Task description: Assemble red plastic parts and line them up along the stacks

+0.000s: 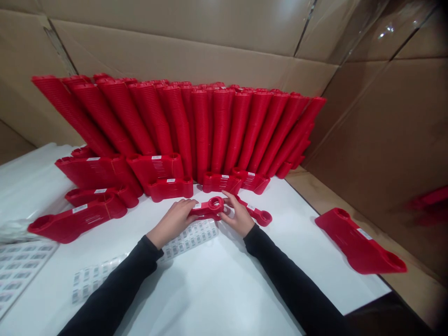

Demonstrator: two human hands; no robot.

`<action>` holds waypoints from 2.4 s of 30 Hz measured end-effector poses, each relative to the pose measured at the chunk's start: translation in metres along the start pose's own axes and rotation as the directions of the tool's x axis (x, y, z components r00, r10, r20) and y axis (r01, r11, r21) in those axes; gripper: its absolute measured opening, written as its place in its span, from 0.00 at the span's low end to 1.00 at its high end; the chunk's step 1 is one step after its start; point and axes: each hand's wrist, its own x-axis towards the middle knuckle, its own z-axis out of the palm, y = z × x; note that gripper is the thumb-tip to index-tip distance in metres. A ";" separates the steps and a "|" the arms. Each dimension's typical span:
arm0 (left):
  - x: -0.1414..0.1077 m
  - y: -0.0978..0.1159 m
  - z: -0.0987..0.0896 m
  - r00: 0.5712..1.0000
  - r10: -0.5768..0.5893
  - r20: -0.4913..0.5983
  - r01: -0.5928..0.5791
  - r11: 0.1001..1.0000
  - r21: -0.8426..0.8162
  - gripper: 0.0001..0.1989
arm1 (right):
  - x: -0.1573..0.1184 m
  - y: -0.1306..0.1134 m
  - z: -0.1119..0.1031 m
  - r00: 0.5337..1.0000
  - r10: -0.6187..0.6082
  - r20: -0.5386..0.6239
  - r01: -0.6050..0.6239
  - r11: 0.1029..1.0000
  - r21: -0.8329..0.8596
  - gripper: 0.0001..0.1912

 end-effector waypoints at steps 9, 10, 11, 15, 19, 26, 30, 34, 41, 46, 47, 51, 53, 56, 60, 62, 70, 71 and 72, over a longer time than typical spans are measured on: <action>0.000 0.000 0.001 1.000 -0.013 0.000 0.013 1.000 0.022 0.07 | 0.001 0.018 0.001 0.992 0.071 0.108 -0.058 0.991 -0.121 0.40; 0.000 0.000 0.001 1.000 -0.013 0.005 0.013 1.000 0.024 0.07 | 0.001 0.019 0.001 0.992 0.077 0.103 -0.063 0.989 -0.130 0.39; 0.001 0.000 0.001 1.000 -0.014 0.010 0.014 1.000 0.026 0.07 | 0.001 0.018 0.001 0.992 0.079 0.096 -0.066 0.989 -0.129 0.38; 0.002 0.001 0.001 0.999 -0.020 0.027 0.019 0.999 0.028 0.08 | 0.002 0.014 0.000 0.995 0.075 0.065 -0.070 0.994 -0.079 0.36; 0.003 0.001 0.001 0.999 -0.029 0.036 0.029 0.999 0.021 0.09 | 0.002 0.008 -0.002 0.997 0.077 0.024 -0.078 0.997 0.008 0.33; 0.002 0.001 0.002 0.999 -0.044 0.030 0.043 0.999 0.020 0.11 | 0.002 0.014 -0.001 0.995 0.070 0.073 -0.067 0.997 -0.048 0.37; 0.001 0.001 0.002 0.998 -0.047 0.035 0.046 0.999 0.023 0.11 | 0.002 0.017 0.000 0.990 0.105 0.090 -0.094 0.989 -0.117 0.36; 0.002 0.002 0.001 0.998 -0.049 0.045 0.047 0.998 0.038 0.10 | 0.001 0.013 -0.001 0.994 0.096 0.060 -0.091 0.992 -0.084 0.34; 0.001 0.003 0.000 0.996 -0.067 0.053 0.063 0.996 0.065 0.12 | 0.001 0.010 -0.001 0.999 0.041 0.021 -0.042 0.999 0.013 0.31; 0.001 0.003 0.000 0.997 -0.062 0.049 0.058 0.996 0.069 0.10 | 0.002 0.016 -0.001 0.993 0.064 0.098 -0.053 0.993 -0.109 0.37; 0.001 0.003 0.000 0.997 -0.058 0.049 0.054 0.996 0.068 0.10 | 0.002 0.017 0.000 0.992 0.069 0.108 -0.054 0.989 -0.139 0.38; 0.001 0.004 0.000 0.998 -0.047 0.045 0.044 0.997 0.068 0.09 | 0.002 0.020 0.002 0.992 0.097 0.079 -0.081 0.979 -0.189 0.34; 0.001 0.004 0.000 0.998 -0.046 0.044 0.043 0.997 0.070 0.09 | 0.002 0.020 0.003 0.993 0.092 0.072 -0.077 0.979 -0.191 0.34; 0.001 0.005 -0.001 0.998 -0.045 0.046 0.042 0.997 0.069 0.08 | 0.001 0.020 0.003 0.993 0.078 0.087 -0.060 0.979 -0.196 0.35; 0.001 0.006 -0.001 0.998 -0.049 0.049 0.046 0.996 0.072 0.09 | 0.002 0.020 0.004 0.995 0.072 0.075 -0.056 0.978 -0.199 0.34; 0.001 0.006 -0.001 0.997 -0.059 0.046 0.056 0.995 0.079 0.10 | 0.002 0.018 0.003 0.996 0.058 0.063 -0.046 0.983 -0.180 0.33; 0.000 0.005 0.000 0.995 -0.091 0.044 0.087 0.991 0.097 0.13 | 0.002 0.007 -0.002 0.999 0.026 0.035 -0.024 0.998 -0.060 0.30; 0.000 0.004 0.000 0.995 -0.089 0.046 0.084 0.992 0.097 0.13 | 0.002 0.008 -0.002 0.998 0.035 0.048 -0.032 0.998 -0.059 0.31; 0.001 0.005 0.000 0.995 -0.086 0.047 0.081 0.992 0.097 0.13 | 0.002 0.010 -0.002 0.997 0.045 0.069 -0.040 0.997 -0.067 0.33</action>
